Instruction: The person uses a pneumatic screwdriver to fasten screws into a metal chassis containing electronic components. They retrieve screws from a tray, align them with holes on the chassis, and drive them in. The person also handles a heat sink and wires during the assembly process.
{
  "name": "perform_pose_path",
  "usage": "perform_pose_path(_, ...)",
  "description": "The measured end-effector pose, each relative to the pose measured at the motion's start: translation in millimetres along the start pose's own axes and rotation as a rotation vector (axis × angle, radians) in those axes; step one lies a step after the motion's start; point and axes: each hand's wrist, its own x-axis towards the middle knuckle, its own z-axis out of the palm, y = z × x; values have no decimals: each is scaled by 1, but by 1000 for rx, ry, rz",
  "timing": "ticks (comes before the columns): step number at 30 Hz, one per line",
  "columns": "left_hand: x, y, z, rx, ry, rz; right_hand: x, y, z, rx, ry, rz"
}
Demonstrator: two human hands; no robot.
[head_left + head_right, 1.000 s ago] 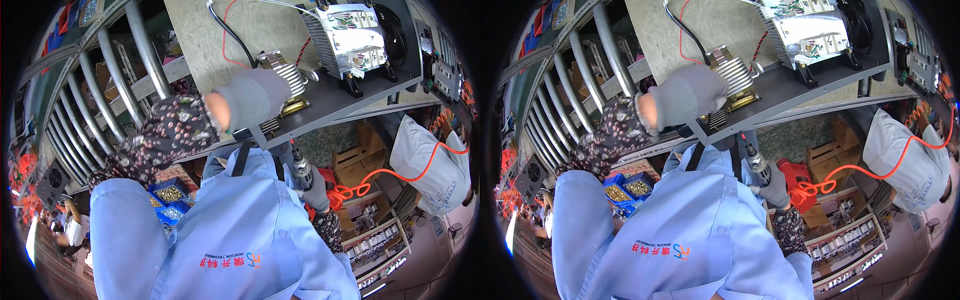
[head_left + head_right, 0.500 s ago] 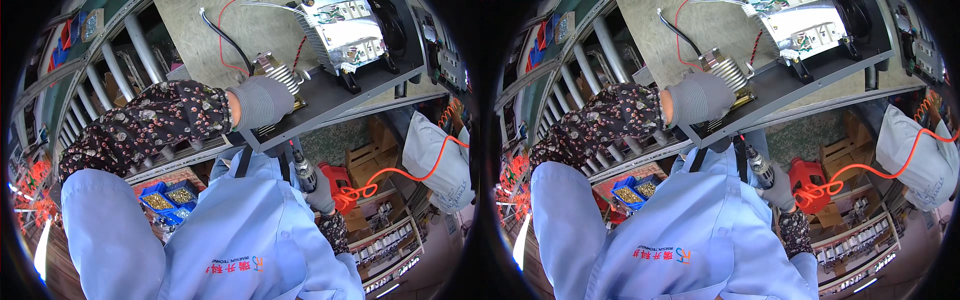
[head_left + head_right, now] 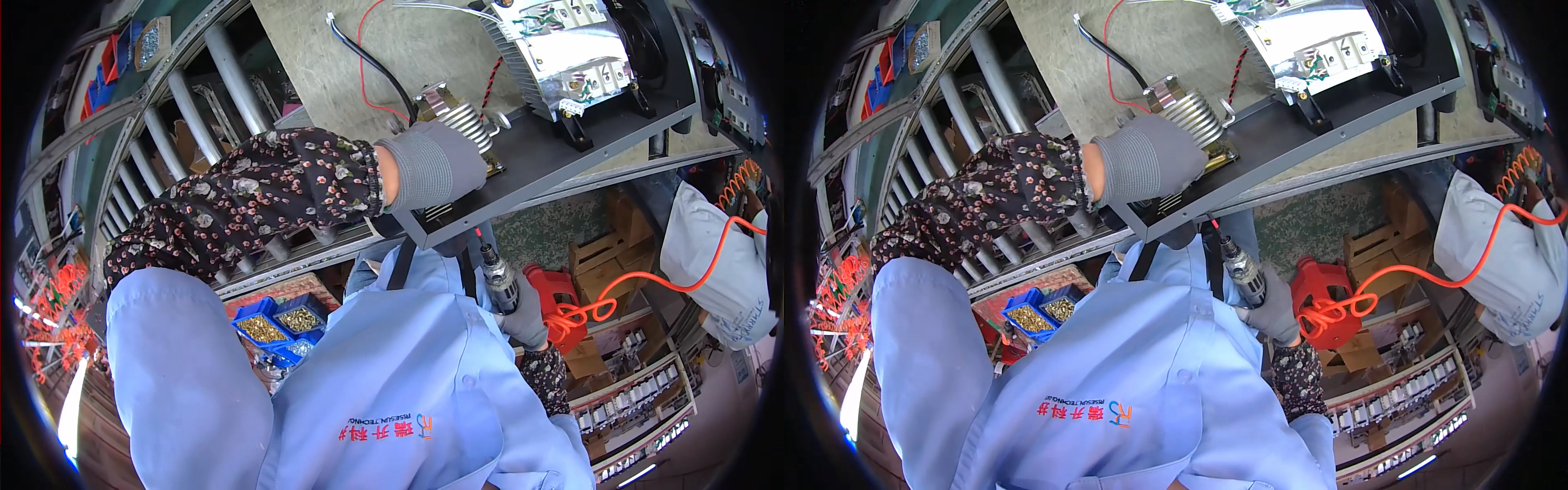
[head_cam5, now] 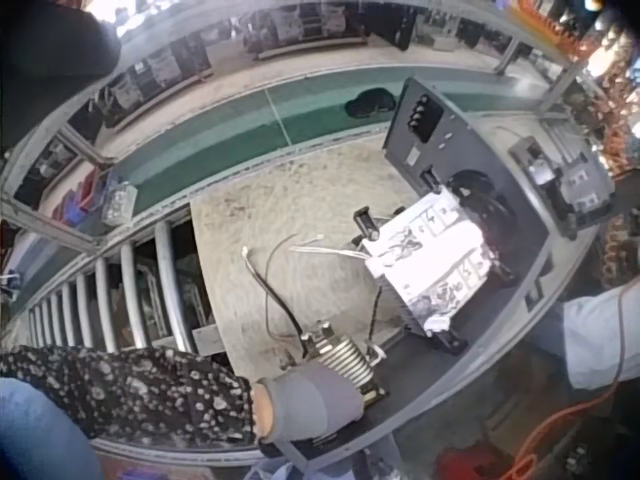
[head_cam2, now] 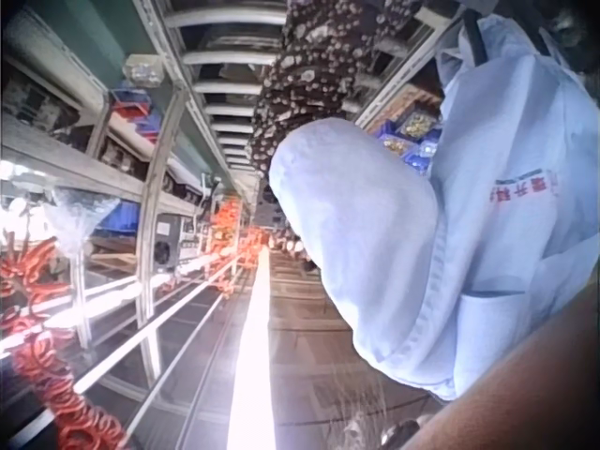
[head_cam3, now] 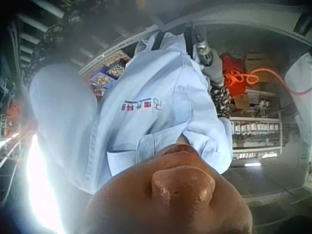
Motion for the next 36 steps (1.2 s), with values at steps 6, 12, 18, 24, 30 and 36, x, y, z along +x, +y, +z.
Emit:
perform_pose_path(6, 0, -4, 6, 5, 24, 25, -1, -11, -2, 24, -21, 59)
perform_pose_path(12, -8, -1, 1, -120, -134, -120, -2, -13, -4, -16, -31, 61)
perform_pose_path(18, -19, -5, 15, -367, -48, -153, -3, -3, -1, 25, -10, 21)
perform_pose_path(24, -21, 7, 15, -378, 12, -212, -2, -4, -5, 89, -109, 116)
perform_pose_path(30, -14, 5, 21, -346, 122, -289, -4, -8, 4, 303, -103, 109)
perform_pose_path(36, -5, -9, 10, -244, -117, -180, -5, -6, 1, 302, -184, 178)
